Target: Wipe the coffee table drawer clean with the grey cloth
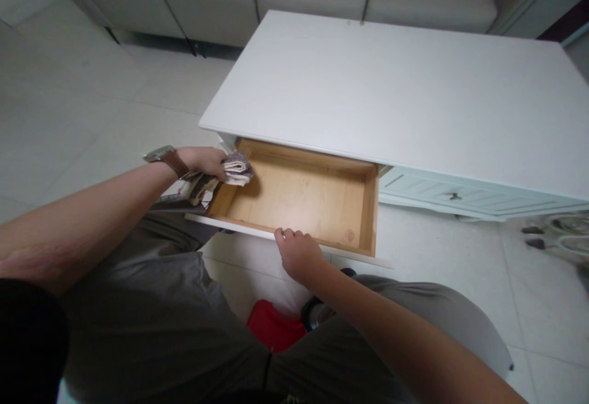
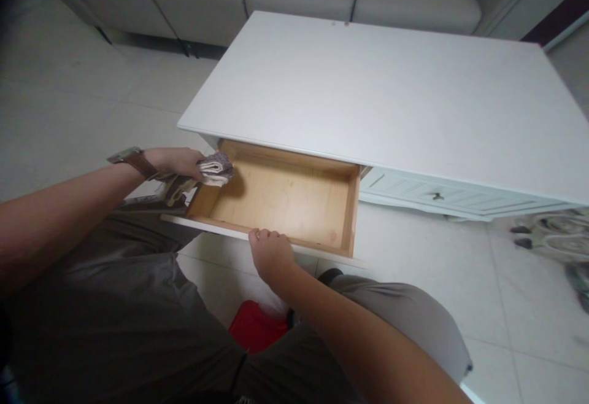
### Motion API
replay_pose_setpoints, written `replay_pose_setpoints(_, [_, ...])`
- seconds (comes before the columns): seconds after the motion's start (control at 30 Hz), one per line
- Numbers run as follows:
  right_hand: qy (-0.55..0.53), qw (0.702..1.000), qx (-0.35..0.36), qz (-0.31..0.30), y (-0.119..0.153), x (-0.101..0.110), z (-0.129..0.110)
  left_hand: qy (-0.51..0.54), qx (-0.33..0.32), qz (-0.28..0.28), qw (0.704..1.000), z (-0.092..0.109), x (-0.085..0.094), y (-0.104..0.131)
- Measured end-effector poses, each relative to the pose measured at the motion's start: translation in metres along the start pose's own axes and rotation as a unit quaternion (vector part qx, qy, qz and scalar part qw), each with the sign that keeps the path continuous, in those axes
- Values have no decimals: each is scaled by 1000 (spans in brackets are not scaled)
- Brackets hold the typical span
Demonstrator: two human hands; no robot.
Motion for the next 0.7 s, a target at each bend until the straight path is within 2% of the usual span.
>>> replay_pose_setpoints(0.7, [-2,1000,-2,-6,0,1,0,-3,2,12,1000,-8,-3,-7])
Point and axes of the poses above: each hand's wrist, its own y-axis away from the middle knuckle, its own x-axis out of the back of the hand, z = x × y, the point moved 7 cm from there along -y, towards the middle knuckle, and after that the axes turned 3 degrees about z, right-handed, at the moved point
